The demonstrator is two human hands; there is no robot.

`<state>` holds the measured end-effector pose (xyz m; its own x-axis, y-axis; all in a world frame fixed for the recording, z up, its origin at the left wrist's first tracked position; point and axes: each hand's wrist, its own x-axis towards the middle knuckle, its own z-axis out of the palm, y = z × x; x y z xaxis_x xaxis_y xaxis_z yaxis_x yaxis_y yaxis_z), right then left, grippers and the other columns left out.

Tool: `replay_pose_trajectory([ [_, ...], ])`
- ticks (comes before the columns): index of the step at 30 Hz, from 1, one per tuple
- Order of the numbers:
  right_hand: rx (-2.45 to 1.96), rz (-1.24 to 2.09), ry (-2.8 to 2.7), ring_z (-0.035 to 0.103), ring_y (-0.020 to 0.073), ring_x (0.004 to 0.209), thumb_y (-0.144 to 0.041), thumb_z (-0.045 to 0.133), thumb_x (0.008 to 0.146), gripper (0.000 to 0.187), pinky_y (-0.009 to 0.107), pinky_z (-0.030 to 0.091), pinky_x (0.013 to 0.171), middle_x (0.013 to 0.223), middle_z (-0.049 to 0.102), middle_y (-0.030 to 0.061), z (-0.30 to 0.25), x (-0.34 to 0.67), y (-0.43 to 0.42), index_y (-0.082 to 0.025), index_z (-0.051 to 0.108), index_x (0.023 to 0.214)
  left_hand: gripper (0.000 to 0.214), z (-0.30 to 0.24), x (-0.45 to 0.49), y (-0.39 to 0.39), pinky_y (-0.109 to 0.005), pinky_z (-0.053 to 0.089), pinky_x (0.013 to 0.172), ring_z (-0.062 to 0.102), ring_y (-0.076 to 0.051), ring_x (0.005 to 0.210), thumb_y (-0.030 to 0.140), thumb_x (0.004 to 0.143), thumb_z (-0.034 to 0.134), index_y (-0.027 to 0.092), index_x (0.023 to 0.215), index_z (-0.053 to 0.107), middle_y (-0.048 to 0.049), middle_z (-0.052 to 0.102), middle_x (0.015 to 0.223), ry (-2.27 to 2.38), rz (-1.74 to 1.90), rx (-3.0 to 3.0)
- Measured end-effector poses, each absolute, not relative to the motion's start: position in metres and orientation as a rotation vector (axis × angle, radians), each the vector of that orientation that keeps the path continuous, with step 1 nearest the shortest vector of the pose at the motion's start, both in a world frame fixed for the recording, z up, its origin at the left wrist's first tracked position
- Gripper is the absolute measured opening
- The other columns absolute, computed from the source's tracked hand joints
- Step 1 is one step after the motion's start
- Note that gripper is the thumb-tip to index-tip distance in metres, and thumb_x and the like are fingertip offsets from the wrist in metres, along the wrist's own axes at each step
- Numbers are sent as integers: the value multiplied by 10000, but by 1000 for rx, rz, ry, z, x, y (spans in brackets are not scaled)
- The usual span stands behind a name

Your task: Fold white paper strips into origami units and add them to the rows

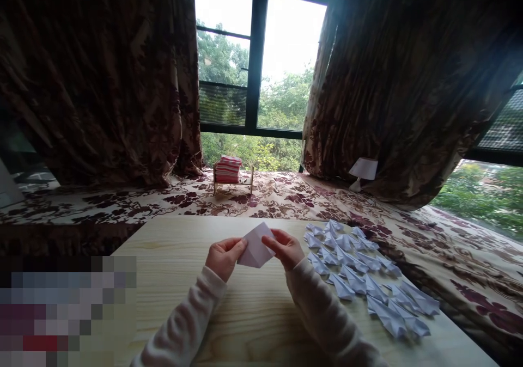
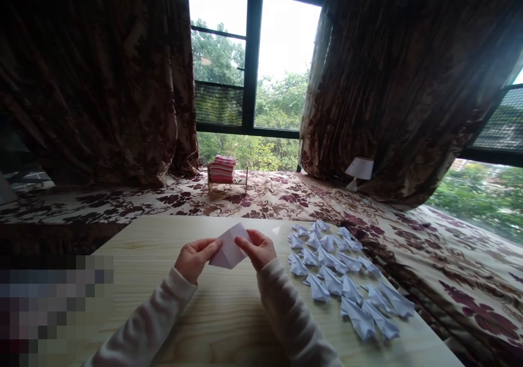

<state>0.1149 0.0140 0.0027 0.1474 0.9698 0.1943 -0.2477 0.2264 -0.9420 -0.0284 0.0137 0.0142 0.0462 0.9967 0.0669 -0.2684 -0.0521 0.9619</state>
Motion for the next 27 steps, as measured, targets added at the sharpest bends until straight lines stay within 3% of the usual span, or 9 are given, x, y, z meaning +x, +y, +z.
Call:
replay_pose_trajectory([
  [6, -1000, 947, -1172, 495, 118, 463, -358, 716, 539, 289, 238, 400, 456, 523, 591, 8, 4, 120, 11, -118, 635, 678, 338, 11, -30, 16, -235, 429, 527, 556, -131, 521, 364, 524, 731, 117, 753, 713, -38, 668, 582, 886, 1135, 1193],
  [14, -929, 381, -1574, 557, 161, 659, -232, 593, 681, 129, 261, 441, 558, 737, 605, 44, 8, 123, 9, -194, 679, 769, 298, 6, -34, 21, -232, 429, 498, 538, -118, 476, 345, 484, 749, 121, 679, 716, -31, 662, 537, 934, 1114, 1156],
  [19, -915, 8, -1799, 526, 164, 715, -170, 527, 744, 192, 286, 437, 646, 734, 587, 35, 12, 124, 3, -242, 686, 822, 340, 3, -37, 26, -254, 457, 537, 562, -133, 511, 368, 454, 762, 109, 667, 710, -45, 671, 565, 938, 1102, 1088],
  [27, -959, -216, -2003, 479, 184, 793, -130, 493, 782, 254, 308, 400, 711, 821, 629, 32, 20, 118, -11, -266, 658, 919, 348, 0, -39, 28, -225, 444, 488, 541, -105, 466, 386, 474, 756, 109, 677, 698, -23, 640, 519, 943, 1143, 991],
])
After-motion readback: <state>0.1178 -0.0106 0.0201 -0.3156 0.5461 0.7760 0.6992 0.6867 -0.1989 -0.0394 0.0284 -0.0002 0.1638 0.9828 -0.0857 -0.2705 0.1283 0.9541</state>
